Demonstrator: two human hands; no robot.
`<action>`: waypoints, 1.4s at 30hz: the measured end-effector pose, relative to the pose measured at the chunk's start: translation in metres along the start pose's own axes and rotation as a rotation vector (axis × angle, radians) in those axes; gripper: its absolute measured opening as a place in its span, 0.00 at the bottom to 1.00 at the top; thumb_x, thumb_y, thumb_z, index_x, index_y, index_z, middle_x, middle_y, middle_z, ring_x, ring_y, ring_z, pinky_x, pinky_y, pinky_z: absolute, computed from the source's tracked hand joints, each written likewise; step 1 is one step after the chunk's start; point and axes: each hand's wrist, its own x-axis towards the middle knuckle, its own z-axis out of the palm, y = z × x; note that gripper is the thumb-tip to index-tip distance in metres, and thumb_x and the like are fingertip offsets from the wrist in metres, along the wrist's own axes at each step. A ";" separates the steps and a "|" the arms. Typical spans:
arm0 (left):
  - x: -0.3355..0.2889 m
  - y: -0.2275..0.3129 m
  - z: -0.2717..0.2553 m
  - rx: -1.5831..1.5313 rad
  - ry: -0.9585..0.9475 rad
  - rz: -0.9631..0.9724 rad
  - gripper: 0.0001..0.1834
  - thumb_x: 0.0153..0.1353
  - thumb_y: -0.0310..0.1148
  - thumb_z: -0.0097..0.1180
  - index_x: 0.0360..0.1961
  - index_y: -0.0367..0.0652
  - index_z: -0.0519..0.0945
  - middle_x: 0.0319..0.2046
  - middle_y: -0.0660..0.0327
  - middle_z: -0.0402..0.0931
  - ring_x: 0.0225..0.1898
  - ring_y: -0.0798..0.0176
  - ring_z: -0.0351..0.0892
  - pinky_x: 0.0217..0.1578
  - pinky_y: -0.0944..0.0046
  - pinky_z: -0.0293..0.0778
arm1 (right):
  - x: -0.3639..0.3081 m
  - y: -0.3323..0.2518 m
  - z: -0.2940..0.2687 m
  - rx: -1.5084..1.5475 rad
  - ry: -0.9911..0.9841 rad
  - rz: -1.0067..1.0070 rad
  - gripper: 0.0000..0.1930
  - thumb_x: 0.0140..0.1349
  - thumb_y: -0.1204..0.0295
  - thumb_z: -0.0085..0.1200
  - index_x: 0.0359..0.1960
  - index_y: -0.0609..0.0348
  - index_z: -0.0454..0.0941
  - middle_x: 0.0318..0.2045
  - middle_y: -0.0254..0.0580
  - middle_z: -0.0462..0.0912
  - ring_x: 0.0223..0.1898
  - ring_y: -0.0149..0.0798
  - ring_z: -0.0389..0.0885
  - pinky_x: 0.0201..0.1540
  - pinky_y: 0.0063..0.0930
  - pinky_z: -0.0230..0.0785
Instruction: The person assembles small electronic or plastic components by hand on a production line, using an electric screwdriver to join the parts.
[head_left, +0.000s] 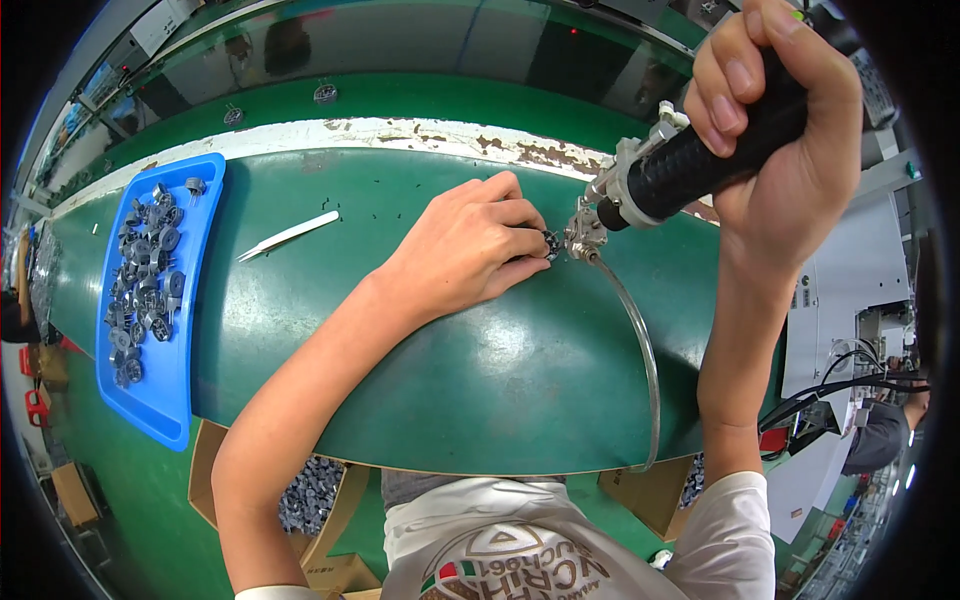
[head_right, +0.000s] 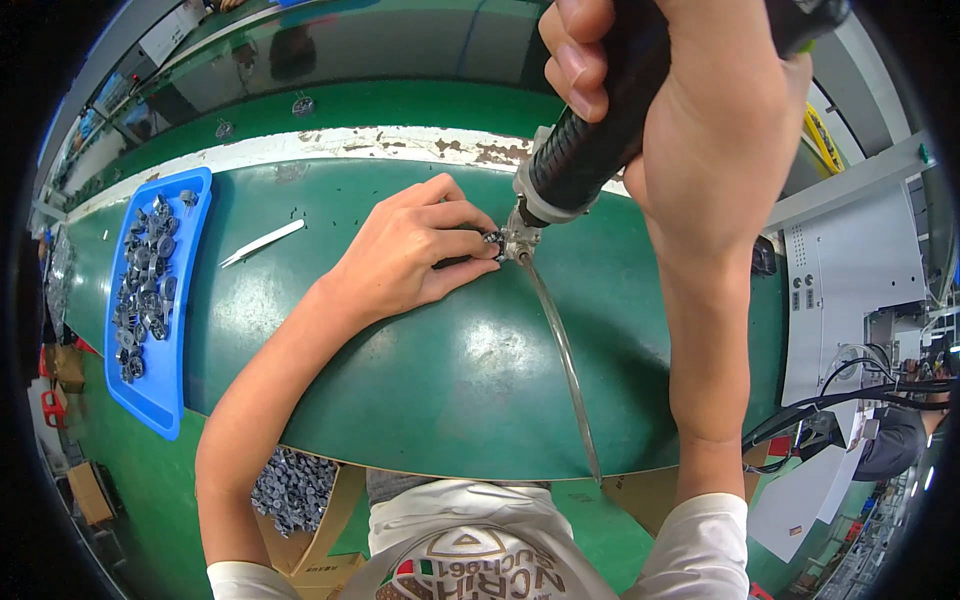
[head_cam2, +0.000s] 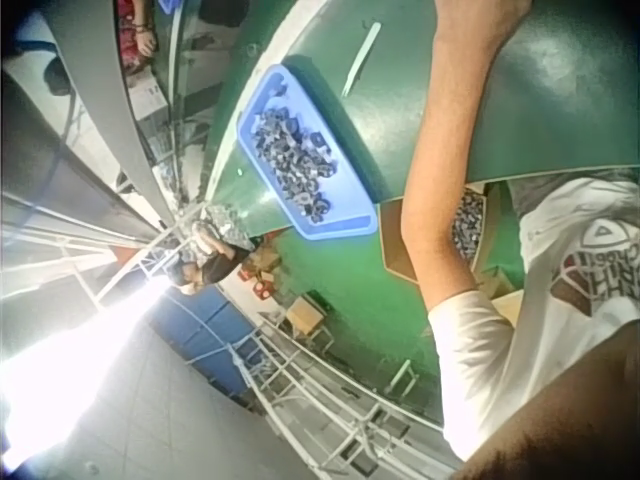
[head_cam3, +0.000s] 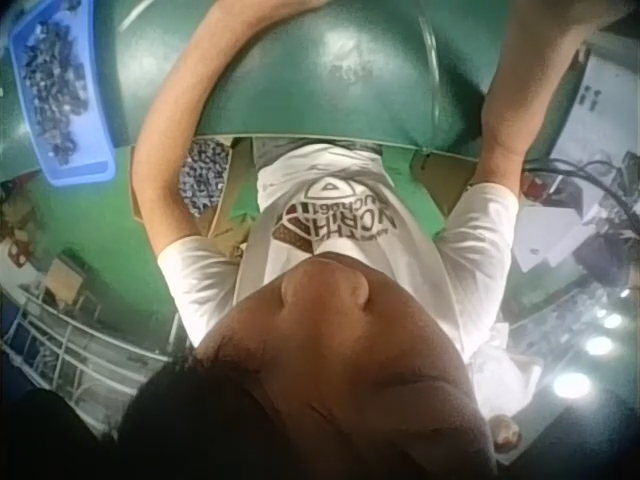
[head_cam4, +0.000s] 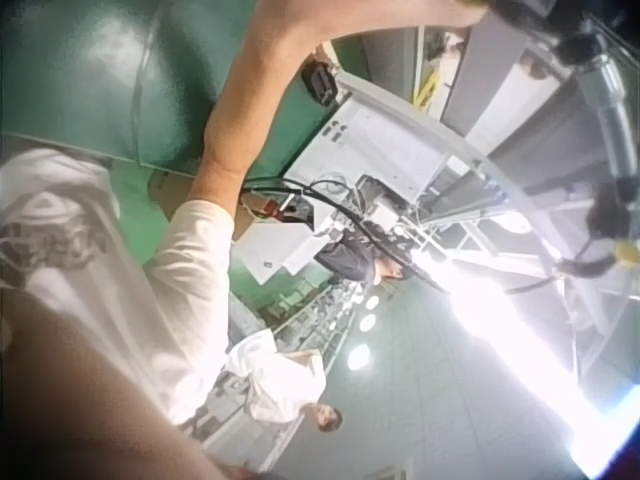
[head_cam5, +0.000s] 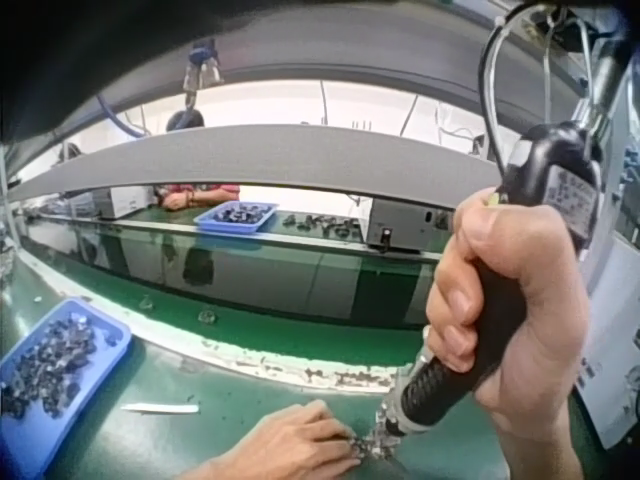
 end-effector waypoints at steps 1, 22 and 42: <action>-0.003 -0.001 -0.003 -0.007 -0.003 -0.003 0.06 0.53 0.33 0.72 0.32 0.46 0.89 0.39 0.69 0.86 0.41 0.62 0.78 0.41 0.61 0.80 | 0.002 0.002 0.006 -0.014 0.052 0.002 0.12 0.71 0.65 0.47 0.29 0.56 0.69 0.18 0.33 0.70 0.11 0.27 0.66 0.15 0.19 0.67; -0.162 -0.005 -0.208 0.754 0.236 -0.743 0.10 0.56 0.30 0.71 0.39 0.42 0.89 0.46 0.59 0.87 0.49 0.51 0.82 0.52 0.55 0.78 | 0.004 -0.056 -0.067 0.135 -0.460 0.025 0.32 0.78 0.59 0.48 0.73 0.68 0.56 0.31 0.35 0.68 0.26 0.24 0.69 0.24 0.16 0.64; 0.020 -0.111 -0.053 0.186 0.185 -0.805 0.20 0.51 0.43 0.74 0.42 0.41 0.90 0.38 0.54 0.87 0.39 0.52 0.86 0.44 0.54 0.80 | 0.014 -0.055 -0.058 0.085 -0.502 -0.083 0.11 0.72 0.64 0.45 0.37 0.59 0.64 0.28 0.40 0.72 0.28 0.33 0.72 0.24 0.22 0.66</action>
